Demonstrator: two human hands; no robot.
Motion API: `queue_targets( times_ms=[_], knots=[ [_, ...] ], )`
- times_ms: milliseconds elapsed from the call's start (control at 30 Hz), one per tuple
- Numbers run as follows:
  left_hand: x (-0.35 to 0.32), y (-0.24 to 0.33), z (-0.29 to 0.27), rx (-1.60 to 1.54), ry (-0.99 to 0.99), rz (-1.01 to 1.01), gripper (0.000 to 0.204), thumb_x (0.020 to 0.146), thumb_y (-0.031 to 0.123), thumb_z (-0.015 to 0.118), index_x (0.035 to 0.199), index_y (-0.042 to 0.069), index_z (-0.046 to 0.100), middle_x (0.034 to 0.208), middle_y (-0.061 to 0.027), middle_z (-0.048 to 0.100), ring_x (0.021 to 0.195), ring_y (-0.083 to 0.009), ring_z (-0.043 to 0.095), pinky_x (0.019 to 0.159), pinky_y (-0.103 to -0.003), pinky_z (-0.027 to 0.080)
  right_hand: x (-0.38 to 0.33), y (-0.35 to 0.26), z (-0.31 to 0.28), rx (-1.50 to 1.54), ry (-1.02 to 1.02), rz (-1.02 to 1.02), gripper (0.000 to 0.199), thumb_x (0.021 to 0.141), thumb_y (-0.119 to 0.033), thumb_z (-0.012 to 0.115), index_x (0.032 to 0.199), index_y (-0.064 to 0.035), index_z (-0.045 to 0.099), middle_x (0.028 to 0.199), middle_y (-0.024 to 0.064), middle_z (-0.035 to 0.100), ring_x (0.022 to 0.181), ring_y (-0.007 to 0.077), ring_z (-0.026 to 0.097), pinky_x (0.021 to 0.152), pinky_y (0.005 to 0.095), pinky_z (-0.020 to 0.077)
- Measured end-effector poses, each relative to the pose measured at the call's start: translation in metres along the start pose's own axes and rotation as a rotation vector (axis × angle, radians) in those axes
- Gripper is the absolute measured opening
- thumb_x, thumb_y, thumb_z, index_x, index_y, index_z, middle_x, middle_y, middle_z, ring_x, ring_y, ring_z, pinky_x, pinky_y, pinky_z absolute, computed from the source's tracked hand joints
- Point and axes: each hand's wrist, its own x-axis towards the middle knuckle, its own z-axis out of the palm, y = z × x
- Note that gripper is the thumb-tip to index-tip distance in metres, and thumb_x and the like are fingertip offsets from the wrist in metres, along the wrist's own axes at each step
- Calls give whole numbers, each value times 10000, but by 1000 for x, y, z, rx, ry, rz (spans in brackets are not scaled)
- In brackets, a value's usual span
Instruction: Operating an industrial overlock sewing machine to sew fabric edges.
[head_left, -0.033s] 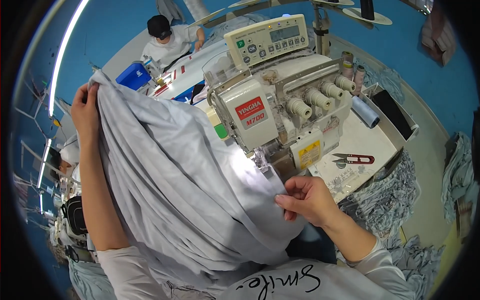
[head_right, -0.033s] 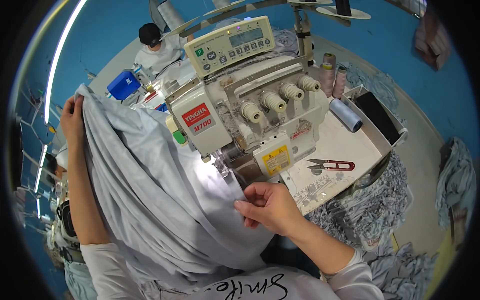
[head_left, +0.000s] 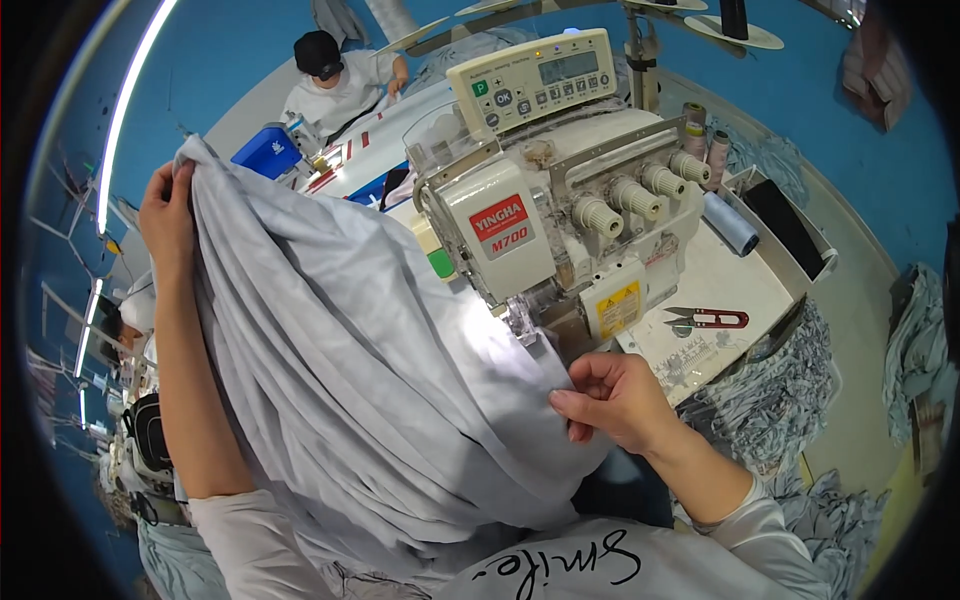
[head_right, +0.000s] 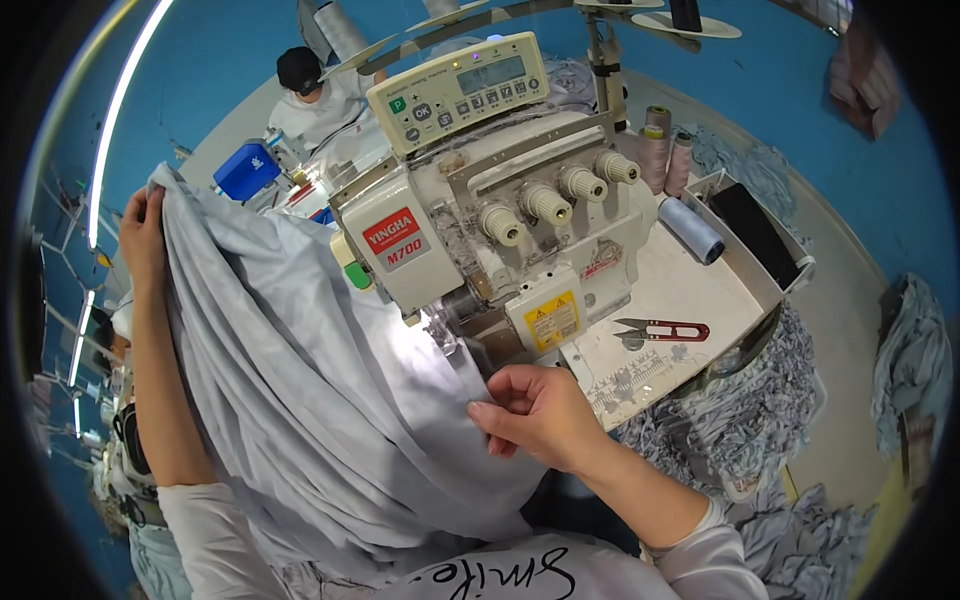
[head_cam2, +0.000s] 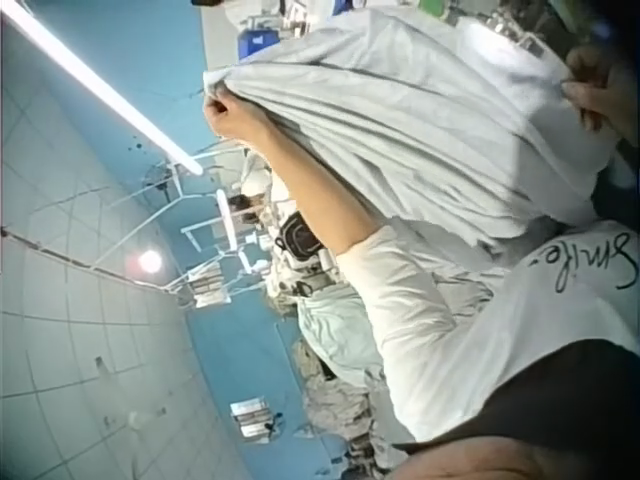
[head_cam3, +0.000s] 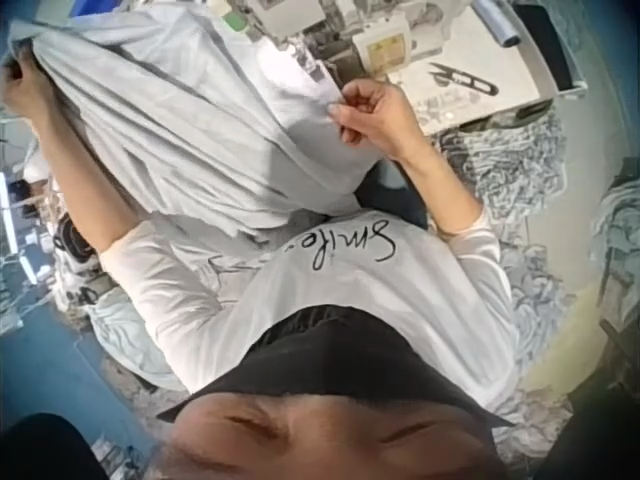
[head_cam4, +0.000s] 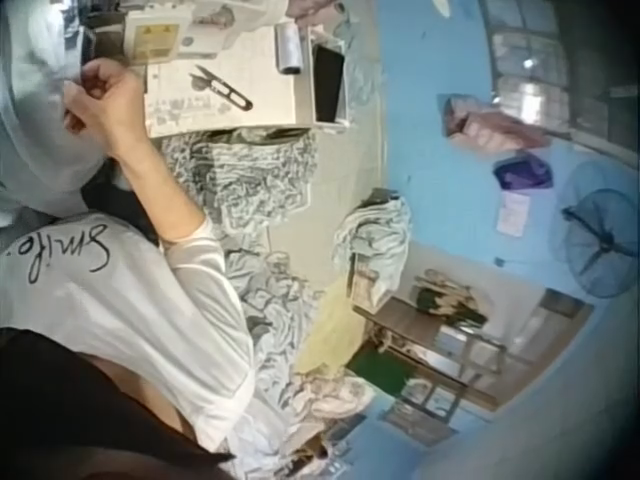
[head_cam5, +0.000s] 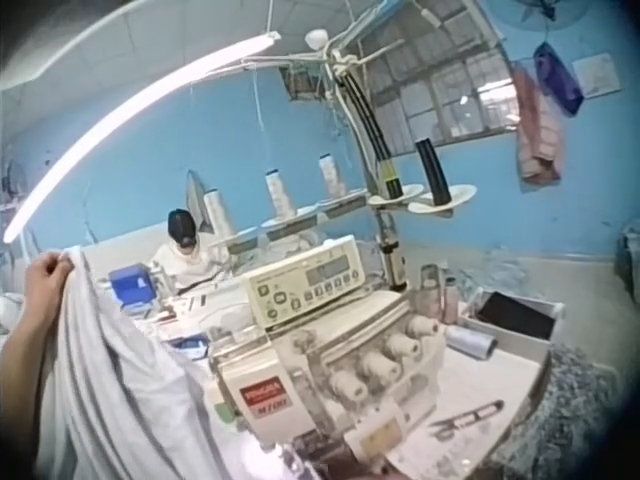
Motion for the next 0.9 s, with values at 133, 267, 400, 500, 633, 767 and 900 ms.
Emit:
queue_targets(
  times_ms=[133,267,400,500,633,767,900],
  knots=[
    [37,-28,3,-34,47,-12,308,878,311,633,1015,37,662,837,3,646,749,-65,552,714,-204,429,0,-1,1,0,-3,6,201,838,-161,680,861,10,575,653,38,612,539,85,585,486,213,468],
    [67,-41,12,-137,88,-58,339,866,355,635,1014,53,678,870,-23,666,773,-90,582,730,-225,451,1,-2,-1,-11,23,14,185,831,-142,683,850,10,580,648,39,614,527,87,584,477,214,465],
    [101,-76,4,-187,144,-128,411,841,408,654,983,23,673,867,-34,659,761,-100,589,723,-231,464,1,-2,0,6,38,29,176,825,-134,686,841,7,583,647,37,614,529,90,588,477,215,467],
    [120,-119,-12,-204,185,-187,435,826,433,661,970,23,674,862,-37,659,752,-109,594,716,-241,475,0,-2,2,-10,25,31,179,821,-136,691,842,6,583,645,35,612,531,89,589,480,215,471],
    [114,-148,-24,-6,215,-276,490,798,471,677,991,20,666,866,-47,663,770,-124,606,717,-261,487,-1,-3,4,-25,21,34,178,822,-137,690,842,4,583,642,32,609,533,87,590,481,213,472],
    [8,-64,55,-227,-136,-555,586,899,393,550,1341,33,413,1400,-179,345,1282,-207,364,1060,-355,281,6,2,0,-62,69,15,176,825,-143,684,839,0,582,645,30,608,537,78,591,480,209,474],
    [-212,82,20,-167,-735,-67,463,723,157,750,1126,5,581,1328,-194,457,1293,-270,379,975,-366,402,5,2,-8,-42,43,16,183,827,-149,685,840,1,581,647,27,606,538,70,588,482,205,476]
  ],
)
